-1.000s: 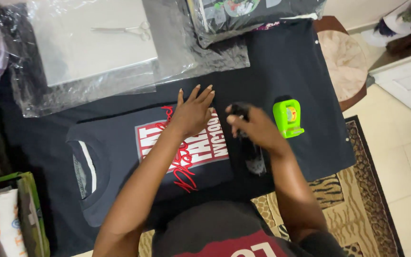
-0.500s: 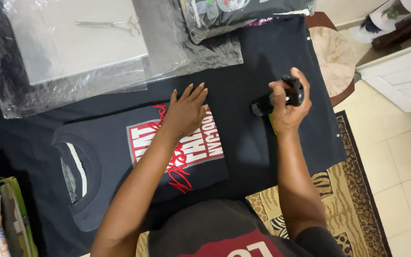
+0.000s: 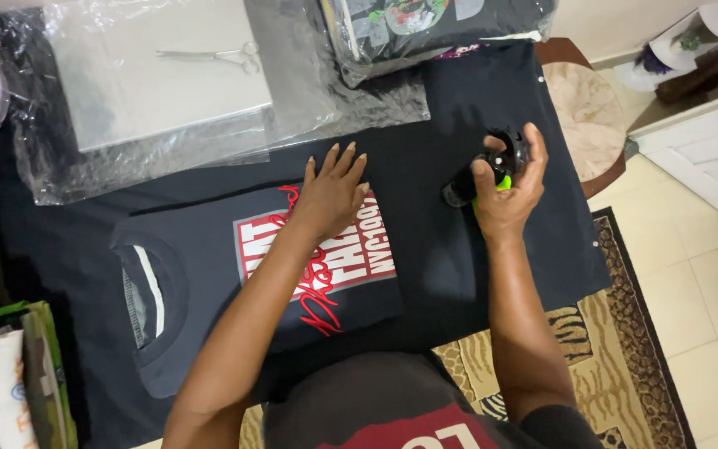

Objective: Spraying scented spray onto folded garments and stacking them for final packaging.

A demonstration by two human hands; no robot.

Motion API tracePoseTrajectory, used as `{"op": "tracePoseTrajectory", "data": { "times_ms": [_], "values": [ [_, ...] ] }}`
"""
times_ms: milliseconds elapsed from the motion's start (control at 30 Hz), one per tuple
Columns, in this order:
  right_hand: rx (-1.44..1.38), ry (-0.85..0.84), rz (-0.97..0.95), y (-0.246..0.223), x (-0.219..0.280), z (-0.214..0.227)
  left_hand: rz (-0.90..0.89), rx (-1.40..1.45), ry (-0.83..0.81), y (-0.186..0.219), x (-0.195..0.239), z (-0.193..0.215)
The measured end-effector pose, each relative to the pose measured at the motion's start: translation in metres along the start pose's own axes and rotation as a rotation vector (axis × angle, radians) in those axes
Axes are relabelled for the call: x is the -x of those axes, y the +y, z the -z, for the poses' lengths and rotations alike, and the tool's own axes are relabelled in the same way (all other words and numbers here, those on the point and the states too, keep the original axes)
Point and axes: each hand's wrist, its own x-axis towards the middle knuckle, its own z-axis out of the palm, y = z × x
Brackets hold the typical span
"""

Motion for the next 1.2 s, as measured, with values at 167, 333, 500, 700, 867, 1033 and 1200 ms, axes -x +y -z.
{"op": "tracePoseTrajectory", "data": {
  "times_ms": [167,333,500,700,867,1033,1200],
  "values": [
    [0.023,0.028,0.084,0.013,0.013,0.014,0.015,0.017,0.031,0.003,0.023,0.030],
    [0.064,0.282,0.370,-0.006,0.039,0.011,0.077,0.001,0.149,-0.015,0.064,0.044],
    [0.257,-0.093,0.419,-0.073,0.065,-0.038,0.171,-0.049,0.249,-0.032,0.112,0.042],
    [0.254,-0.673,0.495,-0.080,0.083,-0.107,0.336,-0.091,0.346,-0.044,0.171,0.041],
    [0.446,-0.892,0.527,-0.056,0.101,-0.126,0.549,-0.096,0.394,-0.055,0.223,0.048],
    [0.453,-0.791,0.570,-0.048,0.107,-0.127,0.534,-0.103,0.488,-0.069,0.246,0.030],
    [0.453,-0.801,0.587,-0.051,0.102,-0.123,0.521,-0.079,0.497,-0.069,0.255,0.029]
  ]
}}
